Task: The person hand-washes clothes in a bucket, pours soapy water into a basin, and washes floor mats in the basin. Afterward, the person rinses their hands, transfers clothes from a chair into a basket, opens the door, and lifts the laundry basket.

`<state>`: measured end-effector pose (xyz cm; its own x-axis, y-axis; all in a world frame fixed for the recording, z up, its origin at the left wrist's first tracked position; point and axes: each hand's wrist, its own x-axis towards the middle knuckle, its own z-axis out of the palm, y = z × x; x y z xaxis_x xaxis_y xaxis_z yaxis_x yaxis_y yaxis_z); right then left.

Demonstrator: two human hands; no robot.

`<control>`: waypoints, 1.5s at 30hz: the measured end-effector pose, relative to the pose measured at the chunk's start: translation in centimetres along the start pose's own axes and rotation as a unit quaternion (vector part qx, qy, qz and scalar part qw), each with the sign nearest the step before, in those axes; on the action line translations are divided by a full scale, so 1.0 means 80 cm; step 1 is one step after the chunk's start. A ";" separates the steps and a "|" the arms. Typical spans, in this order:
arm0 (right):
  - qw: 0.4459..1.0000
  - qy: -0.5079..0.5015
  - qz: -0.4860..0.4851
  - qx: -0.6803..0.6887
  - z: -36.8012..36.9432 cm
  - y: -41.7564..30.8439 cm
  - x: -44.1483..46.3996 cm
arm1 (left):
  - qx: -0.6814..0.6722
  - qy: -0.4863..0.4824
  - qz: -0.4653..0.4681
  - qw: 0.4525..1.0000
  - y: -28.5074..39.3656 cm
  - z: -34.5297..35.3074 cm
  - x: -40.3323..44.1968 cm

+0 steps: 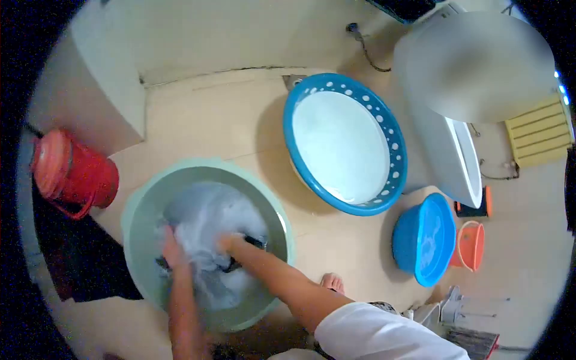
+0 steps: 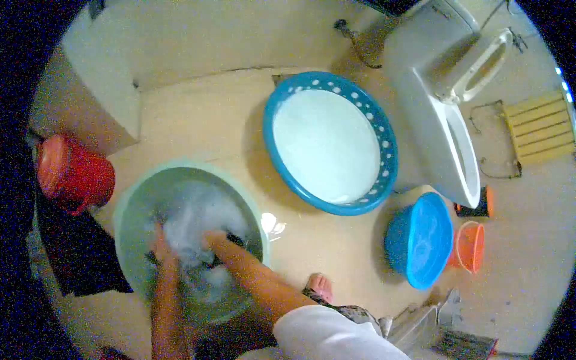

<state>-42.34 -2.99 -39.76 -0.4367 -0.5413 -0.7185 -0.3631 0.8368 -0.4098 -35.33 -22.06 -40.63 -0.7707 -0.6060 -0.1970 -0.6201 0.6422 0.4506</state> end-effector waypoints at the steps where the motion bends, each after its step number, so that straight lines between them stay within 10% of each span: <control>1: 1.000 -0.019 0.011 0.004 0.015 0.014 0.015 | -0.002 -0.008 0.007 1.000 -0.040 0.024 0.002; 3: 0.999 -0.037 0.021 0.005 0.016 0.011 0.007 | 0.563 -0.078 0.280 0.773 -0.119 0.078 0.020; 4: 0.999 -0.035 0.018 0.008 0.007 0.007 -0.001 | 0.564 -0.074 0.286 0.771 -0.101 0.064 0.017; 7: 1.000 -0.017 -0.012 0.019 -0.026 -0.014 -0.016 | 0.461 -0.139 0.191 0.855 -0.056 0.013 0.020; 9: 0.998 0.011 -0.046 0.032 -0.063 -0.032 -0.027 | -0.114 -0.003 0.211 0.971 -0.073 0.028 0.062; 12: 0.981 0.117 -0.132 0.081 -0.127 -0.050 -0.055 | 0.311 -0.074 0.152 0.935 0.127 -0.127 -0.001; 15: 0.942 0.244 -0.191 0.127 -0.161 -0.057 -0.086 | 0.363 -0.070 0.221 0.902 0.146 -0.162 -0.022; 17: 0.862 0.446 0.027 0.237 -0.161 -0.057 -0.104 | 0.363 -0.071 0.250 0.895 0.164 -0.196 -0.059; 19: 0.905 0.374 0.041 0.201 -0.170 -0.059 -0.132 | 0.367 -0.075 0.281 0.883 0.169 -0.214 -0.094; 23: 0.967 0.202 0.006 0.156 -0.182 -0.058 -0.154 | 0.330 -0.126 0.266 0.897 0.180 -0.235 -0.141; 32: 0.889 0.366 -0.262 0.082 -0.186 -0.105 -0.202 | 0.031 -0.200 0.180 0.963 0.175 -0.192 -0.184; 35: 0.813 0.379 -0.440 -0.039 -0.208 -0.113 -0.236 | -0.119 -0.265 0.270 0.918 0.177 -0.203 -0.194; 39: 0.796 0.367 -0.464 -0.130 -0.210 -0.109 -0.243 | -0.111 -0.422 0.166 0.884 0.203 -0.295 -0.166; 40: 0.845 0.323 -0.421 -0.065 -0.199 -0.103 -0.235 | -0.251 -0.378 0.115 0.884 0.192 -0.294 -0.157; 45: 0.929 0.250 -0.272 0.031 -0.154 -0.087 -0.211 | 0.047 0.060 0.243 0.967 0.196 -0.277 -0.118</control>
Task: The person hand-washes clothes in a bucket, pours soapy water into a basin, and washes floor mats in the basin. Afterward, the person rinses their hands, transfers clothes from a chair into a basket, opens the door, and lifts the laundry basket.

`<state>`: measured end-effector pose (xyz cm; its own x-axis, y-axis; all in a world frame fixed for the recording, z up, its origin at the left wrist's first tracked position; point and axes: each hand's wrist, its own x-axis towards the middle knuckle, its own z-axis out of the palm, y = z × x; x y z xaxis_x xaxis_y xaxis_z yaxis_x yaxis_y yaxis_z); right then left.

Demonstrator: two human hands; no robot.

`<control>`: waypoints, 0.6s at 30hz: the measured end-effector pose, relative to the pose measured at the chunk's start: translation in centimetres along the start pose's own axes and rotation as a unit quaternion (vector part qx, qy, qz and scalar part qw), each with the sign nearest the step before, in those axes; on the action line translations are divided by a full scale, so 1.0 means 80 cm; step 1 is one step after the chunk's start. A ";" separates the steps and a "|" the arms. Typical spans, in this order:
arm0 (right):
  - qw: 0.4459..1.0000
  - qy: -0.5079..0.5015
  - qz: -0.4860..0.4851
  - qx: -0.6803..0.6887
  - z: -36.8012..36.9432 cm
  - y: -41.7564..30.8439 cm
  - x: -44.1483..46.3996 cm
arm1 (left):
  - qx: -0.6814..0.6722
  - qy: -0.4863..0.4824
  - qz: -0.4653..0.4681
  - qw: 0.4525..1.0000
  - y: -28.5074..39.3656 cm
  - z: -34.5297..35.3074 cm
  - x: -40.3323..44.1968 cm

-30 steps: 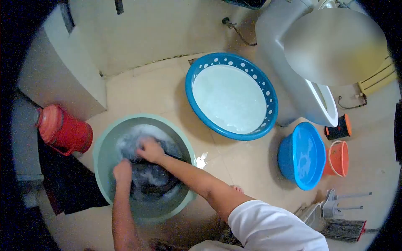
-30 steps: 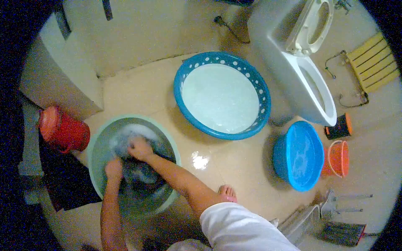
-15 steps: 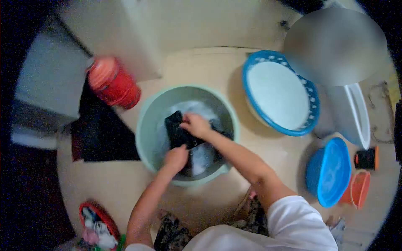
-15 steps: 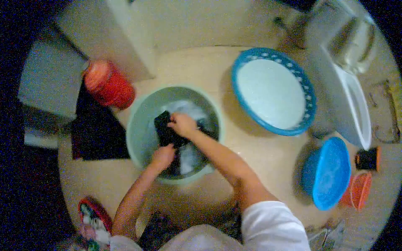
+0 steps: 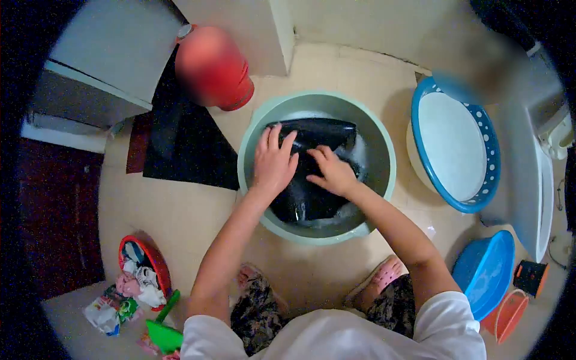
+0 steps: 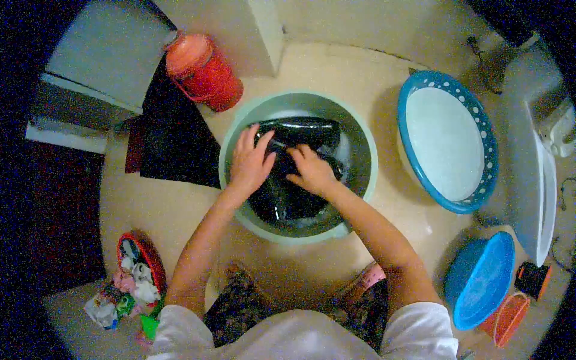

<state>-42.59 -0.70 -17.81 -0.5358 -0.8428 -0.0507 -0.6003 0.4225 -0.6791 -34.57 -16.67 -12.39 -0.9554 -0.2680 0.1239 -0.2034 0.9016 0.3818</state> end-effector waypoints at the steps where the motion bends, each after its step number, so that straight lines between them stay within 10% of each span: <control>1: 0.996 0.039 0.001 -0.082 -0.002 -0.004 0.002 | 0.126 0.081 0.053 0.987 -0.006 0.019 0.003; 18: 0.967 0.021 0.203 -0.151 0.092 0.069 0.038 | 0.250 -0.050 -0.008 0.967 -0.021 0.135 0.019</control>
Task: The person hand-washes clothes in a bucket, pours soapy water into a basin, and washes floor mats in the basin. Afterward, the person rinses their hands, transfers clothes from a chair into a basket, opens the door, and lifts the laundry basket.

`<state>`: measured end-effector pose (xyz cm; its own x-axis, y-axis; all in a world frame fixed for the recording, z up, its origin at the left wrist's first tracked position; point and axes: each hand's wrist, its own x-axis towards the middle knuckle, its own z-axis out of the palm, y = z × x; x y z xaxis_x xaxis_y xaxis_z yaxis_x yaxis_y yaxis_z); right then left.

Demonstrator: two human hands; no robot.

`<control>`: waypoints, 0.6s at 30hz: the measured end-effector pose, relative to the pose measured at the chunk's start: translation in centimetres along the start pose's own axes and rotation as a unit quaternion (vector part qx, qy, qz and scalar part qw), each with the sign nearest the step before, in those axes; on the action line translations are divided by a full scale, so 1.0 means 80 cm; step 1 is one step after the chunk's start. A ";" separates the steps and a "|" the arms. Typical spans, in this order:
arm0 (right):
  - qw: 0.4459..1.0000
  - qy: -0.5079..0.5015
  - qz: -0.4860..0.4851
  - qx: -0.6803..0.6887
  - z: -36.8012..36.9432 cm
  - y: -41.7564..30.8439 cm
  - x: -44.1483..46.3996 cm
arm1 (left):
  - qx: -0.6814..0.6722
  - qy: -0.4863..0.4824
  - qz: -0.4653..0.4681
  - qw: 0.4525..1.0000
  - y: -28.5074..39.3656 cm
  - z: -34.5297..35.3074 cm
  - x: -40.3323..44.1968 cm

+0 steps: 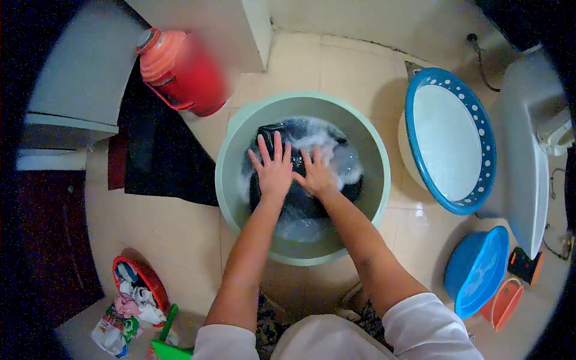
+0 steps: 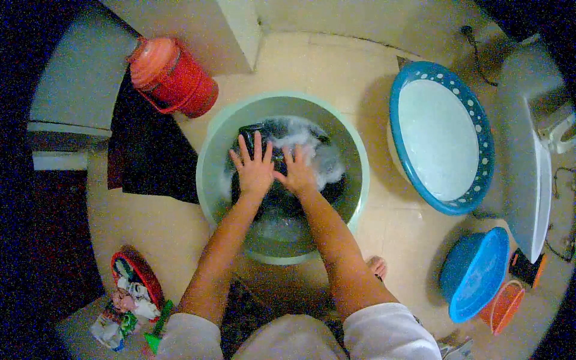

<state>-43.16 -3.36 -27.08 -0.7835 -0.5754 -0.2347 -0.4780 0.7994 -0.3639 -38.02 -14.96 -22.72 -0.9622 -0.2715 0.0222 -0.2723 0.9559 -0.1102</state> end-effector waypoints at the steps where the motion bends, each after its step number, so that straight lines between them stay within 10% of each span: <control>1: 0.998 -0.036 0.018 -0.043 -0.009 -0.005 0.000 | -0.003 -0.005 0.002 1.000 -0.001 0.002 0.002; 4: 0.964 -0.259 0.052 0.037 -0.039 -0.007 0.020 | 0.006 0.018 0.004 1.000 -0.001 0.012 0.005; 7: 0.987 0.037 -0.075 -0.136 0.158 0.080 0.032 | 0.018 0.041 0.008 0.999 -0.002 0.026 0.008; 18: 0.983 -0.166 0.026 -0.071 0.171 0.087 0.037 | -0.020 0.002 0.009 1.000 -0.010 0.048 0.015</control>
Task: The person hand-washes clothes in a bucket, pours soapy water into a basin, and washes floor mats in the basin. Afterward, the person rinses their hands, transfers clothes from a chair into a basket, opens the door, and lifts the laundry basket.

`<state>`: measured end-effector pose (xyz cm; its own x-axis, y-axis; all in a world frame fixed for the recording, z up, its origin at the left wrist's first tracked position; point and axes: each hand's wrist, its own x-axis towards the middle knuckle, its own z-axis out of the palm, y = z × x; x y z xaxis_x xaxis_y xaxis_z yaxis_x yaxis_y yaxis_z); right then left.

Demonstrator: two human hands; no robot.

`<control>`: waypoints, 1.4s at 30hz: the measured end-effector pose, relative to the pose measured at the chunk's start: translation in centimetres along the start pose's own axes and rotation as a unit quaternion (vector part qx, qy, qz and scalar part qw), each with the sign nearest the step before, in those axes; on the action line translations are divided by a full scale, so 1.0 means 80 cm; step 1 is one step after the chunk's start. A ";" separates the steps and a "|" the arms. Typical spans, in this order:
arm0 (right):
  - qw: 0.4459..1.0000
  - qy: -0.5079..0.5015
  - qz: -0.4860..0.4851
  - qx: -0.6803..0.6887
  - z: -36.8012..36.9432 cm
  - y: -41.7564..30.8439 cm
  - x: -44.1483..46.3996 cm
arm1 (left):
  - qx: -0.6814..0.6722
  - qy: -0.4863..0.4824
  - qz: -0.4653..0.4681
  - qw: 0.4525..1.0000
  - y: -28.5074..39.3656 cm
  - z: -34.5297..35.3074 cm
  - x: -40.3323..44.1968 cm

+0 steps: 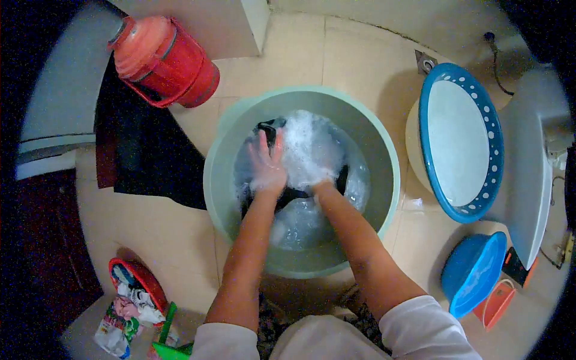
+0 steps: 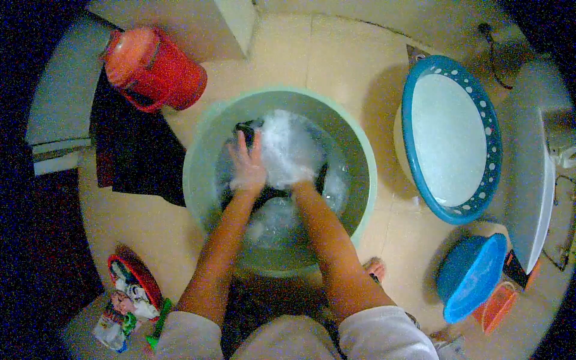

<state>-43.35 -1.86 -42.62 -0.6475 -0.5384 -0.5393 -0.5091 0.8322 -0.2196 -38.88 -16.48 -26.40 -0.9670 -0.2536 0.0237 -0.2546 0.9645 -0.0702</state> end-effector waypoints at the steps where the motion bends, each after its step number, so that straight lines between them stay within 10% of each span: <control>1: 1.000 -0.017 0.003 -0.001 -0.001 0.001 -0.001 | 0.088 -0.059 0.012 0.994 0.000 -0.003 0.000; 11: 0.986 -0.163 -0.002 -0.020 0.013 0.015 -0.013 | 0.111 0.216 0.039 0.969 -0.030 0.098 0.012; 14: 0.982 -0.187 -0.019 -0.028 0.014 0.014 0.003 | 0.259 -0.042 0.080 0.962 -0.024 0.054 0.006; 20: 0.979 -0.167 -0.064 -0.097 -0.215 -0.056 -0.106 | -0.058 -0.150 -0.011 0.987 0.005 -0.034 0.021; 22: 0.977 0.025 -0.209 -0.035 -0.218 -0.038 -0.128 | -0.044 -0.127 0.054 0.989 0.005 -0.065 0.004; 24: 0.978 -0.035 -0.204 -0.014 -0.260 -0.043 -0.147 | 0.009 -0.062 0.136 0.989 -0.011 -0.088 -0.013; 26: 0.978 -0.085 -0.190 0.011 -0.308 -0.053 -0.176 | -0.257 -0.296 0.129 0.911 -0.027 -0.128 -0.016; 31: 0.919 -0.102 -0.278 0.261 -0.417 -0.081 -0.249 | -0.521 -0.335 0.179 0.765 -0.062 -0.231 -0.035; 33: 0.827 -0.124 -0.202 0.511 -0.427 -0.095 -0.269 | -0.658 -0.267 0.064 0.701 -0.074 -0.225 -0.048; 34: 0.831 -0.109 -0.201 0.508 -0.397 -0.089 -0.245 | -0.657 -0.263 0.080 0.702 -0.071 -0.204 -0.059; 36: 0.919 0.050 -0.225 0.319 -0.310 -0.060 -0.185 | -0.342 -0.148 0.123 0.920 -0.064 -0.157 -0.096; 37: 0.954 -0.005 -0.289 -0.078 -0.309 -0.061 -0.206 | -0.199 -0.165 0.183 0.949 -0.058 -0.159 -0.116; 38: 0.832 -0.066 -0.296 -0.464 -0.306 -0.065 -0.224 | -0.052 -0.175 0.237 0.954 -0.056 -0.158 -0.133; 42: 0.922 -0.006 -0.351 -0.163 -0.271 -0.059 -0.234 | -0.174 -0.041 0.240 0.954 -0.062 -0.117 -0.152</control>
<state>-41.11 1.45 -13.83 -0.0886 -0.9259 -0.3671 -0.9448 0.1949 -0.2634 -25.79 -17.50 -17.04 -0.9725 0.2328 -0.0075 0.2213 0.9334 0.2826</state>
